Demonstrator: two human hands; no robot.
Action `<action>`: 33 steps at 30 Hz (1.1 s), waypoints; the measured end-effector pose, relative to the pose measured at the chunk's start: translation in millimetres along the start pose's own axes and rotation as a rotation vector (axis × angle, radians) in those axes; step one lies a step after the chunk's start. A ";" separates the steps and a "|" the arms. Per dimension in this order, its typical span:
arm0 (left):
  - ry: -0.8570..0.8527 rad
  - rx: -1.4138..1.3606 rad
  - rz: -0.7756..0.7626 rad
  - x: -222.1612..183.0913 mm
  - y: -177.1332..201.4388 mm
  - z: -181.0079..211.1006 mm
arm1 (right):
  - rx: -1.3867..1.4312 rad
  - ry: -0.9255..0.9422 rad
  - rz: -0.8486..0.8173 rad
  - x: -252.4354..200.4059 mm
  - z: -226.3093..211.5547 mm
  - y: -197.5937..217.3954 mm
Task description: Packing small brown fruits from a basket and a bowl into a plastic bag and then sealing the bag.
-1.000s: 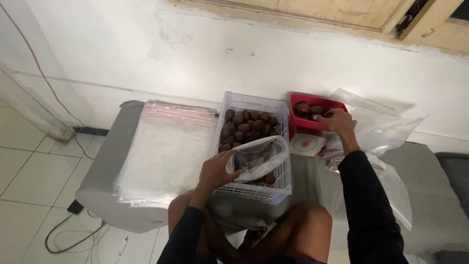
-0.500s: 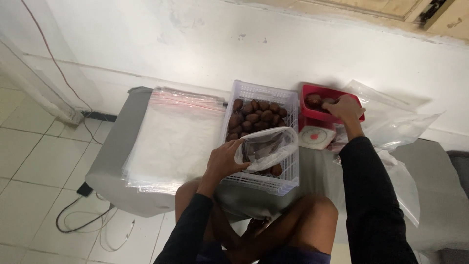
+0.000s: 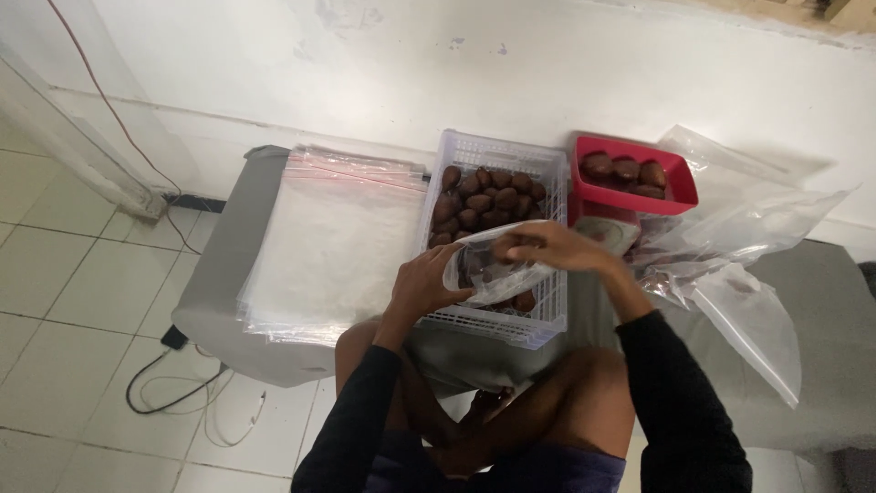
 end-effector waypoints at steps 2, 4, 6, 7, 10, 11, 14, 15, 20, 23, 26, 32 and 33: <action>0.006 0.001 -0.009 0.5 -3.7 -1.1 | -0.054 0.018 -0.021 6.4 8.8 -24.8; 0.012 0.001 -0.012 2.3 -5.5 -1.6 | -0.113 0.039 -0.043 19.0 31.6 -40.7; 0.031 0.013 -0.015 2.8 -7.3 -2.1 | -0.223 0.065 0.081 36.4 68.9 -39.6; 0.031 0.013 -0.016 2.4 -5.5 -1.3 | -0.221 0.065 0.082 37.9 69.4 -45.7; 0.025 0.020 -0.036 2.5 -0.7 2.0 | -0.338 0.019 0.198 41.2 71.0 -52.5; 0.014 0.018 -0.024 2.5 2.4 3.9 | -0.389 -0.050 0.191 42.7 74.7 -55.6; 0.007 0.022 -0.024 2.3 1.7 5.1 | -0.486 -0.141 0.183 44.8 81.7 -63.7; 0.014 0.029 -0.026 2.9 0.4 4.8 | -0.540 -0.160 0.181 45.3 82.9 -65.0; 0.010 0.033 -0.021 3.4 3.6 7.7 | -0.640 -0.132 0.206 42.3 87.6 -66.3; 0.013 0.022 -0.037 3.2 -1.7 6.9 | -0.609 -0.089 0.207 37.7 84.7 -66.0; 0.035 0.026 -0.040 3.7 -10.1 0.5 | -0.584 0.024 0.223 42.6 99.8 -62.2; 0.060 0.067 -0.028 4.2 -8.7 -0.3 | -0.503 0.312 0.472 33.4 88.2 -44.9; 0.065 0.071 -0.025 4.6 -8.3 -1.3 | -0.410 0.401 0.572 28.4 80.4 -36.8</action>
Point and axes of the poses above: each hand's wrist, its own x-axis towards the middle knuckle, its own y-axis out of the back of the hand, z = x × y, the point moved 7 cm from there along x, towards the middle knuckle, and after that the axes turned 15 degrees about x, right-handed, at the moved point
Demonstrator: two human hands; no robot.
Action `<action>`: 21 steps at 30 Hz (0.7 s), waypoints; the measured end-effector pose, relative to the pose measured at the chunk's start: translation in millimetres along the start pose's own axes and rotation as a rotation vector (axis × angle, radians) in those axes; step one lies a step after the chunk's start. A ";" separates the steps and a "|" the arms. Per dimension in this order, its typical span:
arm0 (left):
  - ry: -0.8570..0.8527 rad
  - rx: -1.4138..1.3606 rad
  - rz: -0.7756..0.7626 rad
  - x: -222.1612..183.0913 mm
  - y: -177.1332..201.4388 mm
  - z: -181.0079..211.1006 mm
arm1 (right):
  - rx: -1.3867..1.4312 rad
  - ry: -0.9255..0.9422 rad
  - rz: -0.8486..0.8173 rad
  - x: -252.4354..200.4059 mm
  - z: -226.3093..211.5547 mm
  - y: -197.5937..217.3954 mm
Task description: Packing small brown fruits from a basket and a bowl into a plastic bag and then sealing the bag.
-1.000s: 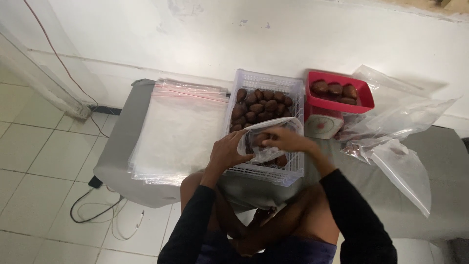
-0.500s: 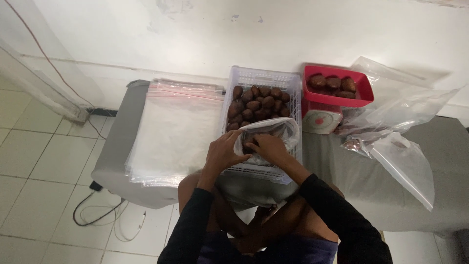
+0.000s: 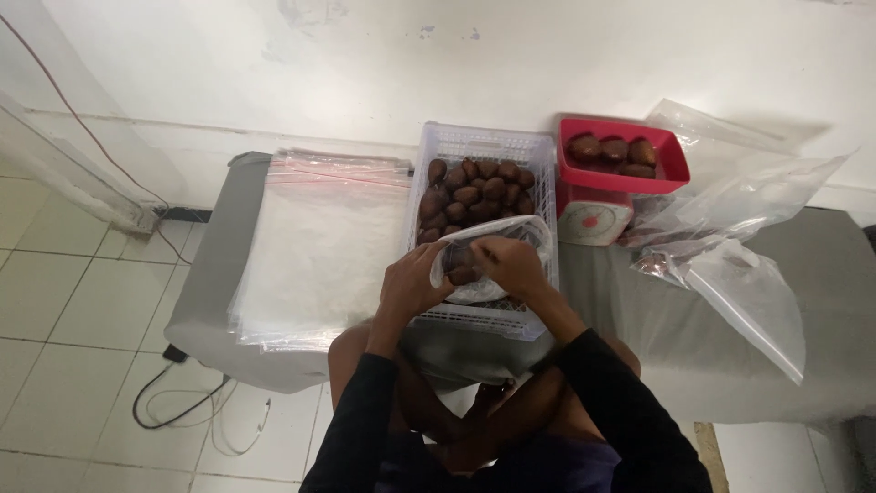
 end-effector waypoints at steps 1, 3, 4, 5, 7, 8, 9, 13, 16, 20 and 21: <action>0.000 0.000 0.003 -1.2 4.3 2.3 | -0.002 0.003 0.000 3.8 2.4 7.8; -0.009 -0.058 0.022 -3.4 14.0 6.6 | -0.197 0.325 0.409 3.0 -16.8 47.6; -0.008 -0.059 0.026 -2.5 13.5 4.9 | -0.198 0.329 0.408 11.3 -12.0 65.3; -0.008 -0.054 0.023 -2.5 11.9 4.5 | -0.325 0.313 0.481 15.6 -8.3 86.8; -0.010 -0.050 0.026 -2.5 9.8 3.8 | -0.455 0.301 0.555 25.6 -9.0 125.7; -0.016 -0.058 0.031 -2.6 9.6 3.5 | -0.484 0.127 0.516 35.8 -2.2 143.7; -0.018 -0.068 0.037 -3.0 9.5 3.2 | -0.510 -0.044 0.472 45.2 4.5 161.5; -0.007 -0.067 0.050 -5.6 17.9 6.8 | -0.637 -0.107 0.456 73.9 91.2 200.3; 0.004 -0.097 0.063 -6.2 25.6 9.1 | -0.332 -0.434 0.155 93.9 158.0 204.9; 0.001 -0.092 0.078 -5.9 22.9 6.5 | -0.258 -0.572 0.032 93.1 133.9 202.6; -0.001 -0.086 0.072 -6.6 21.7 7.1 | -0.206 -0.577 0.051 90.8 115.2 204.2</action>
Point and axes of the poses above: each hand's wrist, its own x-axis towards the middle knuckle, its own y-axis out of the back of the hand, z = x × y, the point moved 7 cm from there along x, towards the middle knuckle, and after that the axes turned 15 degrees about x, right-handed, at the moved point
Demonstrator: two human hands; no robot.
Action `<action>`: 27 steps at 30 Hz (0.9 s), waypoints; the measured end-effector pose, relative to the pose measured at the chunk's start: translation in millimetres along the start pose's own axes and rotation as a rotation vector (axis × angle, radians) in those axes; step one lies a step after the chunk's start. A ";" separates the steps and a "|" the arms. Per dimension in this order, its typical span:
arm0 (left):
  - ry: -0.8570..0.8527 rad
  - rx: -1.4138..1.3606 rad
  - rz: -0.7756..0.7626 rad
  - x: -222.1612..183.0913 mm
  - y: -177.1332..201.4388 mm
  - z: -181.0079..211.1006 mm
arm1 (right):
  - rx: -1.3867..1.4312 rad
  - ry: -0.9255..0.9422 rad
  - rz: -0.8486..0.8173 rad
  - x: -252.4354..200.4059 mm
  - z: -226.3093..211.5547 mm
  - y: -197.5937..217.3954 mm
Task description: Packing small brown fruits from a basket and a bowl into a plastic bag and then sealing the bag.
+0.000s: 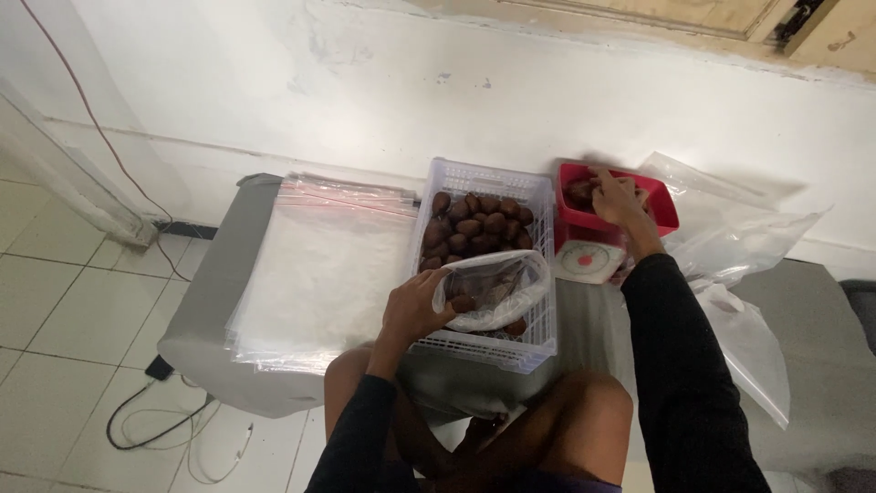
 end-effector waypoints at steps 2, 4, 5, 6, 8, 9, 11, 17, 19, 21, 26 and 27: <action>-0.002 -0.002 -0.003 0.3 1.8 0.8 | -0.143 0.001 0.056 44.4 44.6 -4.3; -0.002 -0.005 -0.004 0.6 -0.5 -0.4 | -0.287 0.005 0.111 50.0 46.8 1.4; -0.004 -0.004 0.002 1.0 -2.9 -2.1 | -0.299 -0.029 0.059 34.7 29.5 4.3; -0.005 -0.003 0.008 1.1 -5.3 -3.7 | -0.312 -0.061 0.006 19.7 11.6 6.9; 0.000 -0.010 0.004 1.6 -9.0 -6.1 | -0.331 -0.105 -0.013 18.5 19.6 3.5; 0.002 -0.015 -0.001 1.8 -11.4 -7.3 | -0.348 -0.152 -0.031 17.6 25.6 1.4; 0.006 -0.016 -0.004 0.7 -12.4 -7.6 | -0.344 -0.155 -0.008 18.6 33.1 3.3; 0.004 0.000 -0.008 2.2 -9.9 -6.7 | -0.465 -0.271 0.043 21.4 35.8 10.3; 0.000 -0.001 0.004 2.5 -8.4 -6.1 | -0.478 -0.303 0.052 21.4 33.1 10.0; 0.001 -0.022 0.025 0.9 -4.9 -4.0 | -0.437 -0.352 0.058 15.4 27.0 9.4; -0.011 -0.028 0.012 0.1 -0.8 -0.8 | -0.389 -0.376 0.046 28.0 46.8 9.3; -0.008 -0.011 0.017 0.2 -5.5 -3.8 | -0.376 -0.368 0.036 33.5 53.5 6.2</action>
Point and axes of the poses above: each hand's wrist, its own x-axis towards the middle knuckle, its own y-axis out of the back of the hand, z = x × y, the point moved 7 cm from there along x, towards the middle knuckle, and after that the axes turned 15 degrees about x, right-handed, at the moved point
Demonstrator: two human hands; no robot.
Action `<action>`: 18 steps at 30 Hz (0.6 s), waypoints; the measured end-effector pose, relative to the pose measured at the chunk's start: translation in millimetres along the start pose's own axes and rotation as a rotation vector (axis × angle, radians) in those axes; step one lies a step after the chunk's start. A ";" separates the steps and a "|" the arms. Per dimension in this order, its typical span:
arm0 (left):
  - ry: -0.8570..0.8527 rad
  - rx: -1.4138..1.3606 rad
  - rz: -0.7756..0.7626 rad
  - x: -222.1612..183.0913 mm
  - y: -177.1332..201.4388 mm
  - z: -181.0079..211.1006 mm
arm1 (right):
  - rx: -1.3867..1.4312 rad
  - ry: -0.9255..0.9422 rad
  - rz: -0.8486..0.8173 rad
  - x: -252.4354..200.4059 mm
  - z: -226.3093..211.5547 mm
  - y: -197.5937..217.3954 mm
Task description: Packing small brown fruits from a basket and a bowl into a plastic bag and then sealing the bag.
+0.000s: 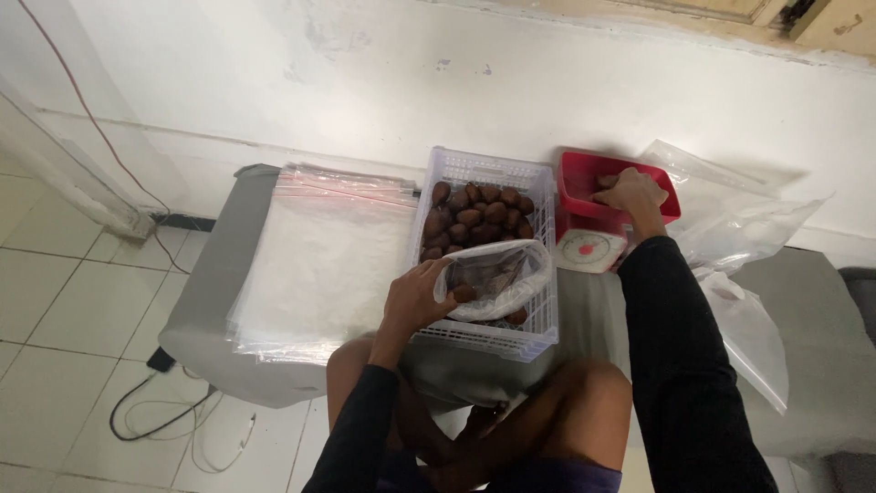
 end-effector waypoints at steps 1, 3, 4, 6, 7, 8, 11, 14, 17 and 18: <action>0.001 0.000 -0.001 -0.4 -0.3 -0.5 | 0.000 0.000 -0.001 -9.4 -2.5 6.6; -0.001 -0.020 -0.023 0.5 -2.6 -1.3 | 0.066 0.063 0.025 -26.7 -12.4 22.7; -0.001 -0.020 -0.023 1.2 -2.2 -2.5 | 0.066 0.064 0.025 -31.1 -16.4 28.5; 0.005 -0.008 -0.025 1.2 -3.6 -3.6 | 0.106 0.183 0.209 -43.9 -27.2 52.5; 0.005 -0.011 -0.026 2.8 -3.9 -3.2 | 0.103 0.181 0.209 -53.0 -29.6 58.9; 0.006 -0.007 -0.034 4.5 -4.9 -3.2 | 0.212 0.276 0.266 -64.3 -37.2 70.0; 0.020 0.007 -0.056 1.8 -8.9 -3.6 | 0.399 0.389 0.225 -109.4 -62.0 74.4; 0.019 0.027 -0.053 2.3 -10.6 -4.8 | 0.737 0.422 -0.063 -165.5 -86.8 52.5; 0.009 0.006 -0.042 -0.6 -2.7 -0.3 | 0.973 0.386 -0.406 -223.6 -109.0 20.3; 0.003 -0.021 -0.031 -0.8 2.7 2.2 | 0.956 0.346 -0.536 -242.6 -116.2 7.5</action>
Point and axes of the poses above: each hand's wrist, its own x-axis towards the middle knuckle, its own y-axis out of the back of the hand, z = x × y, the point moved 7 cm from there along x, towards the middle knuckle, and after that the axes turned 15 degrees about x, right-handed, at the moved point
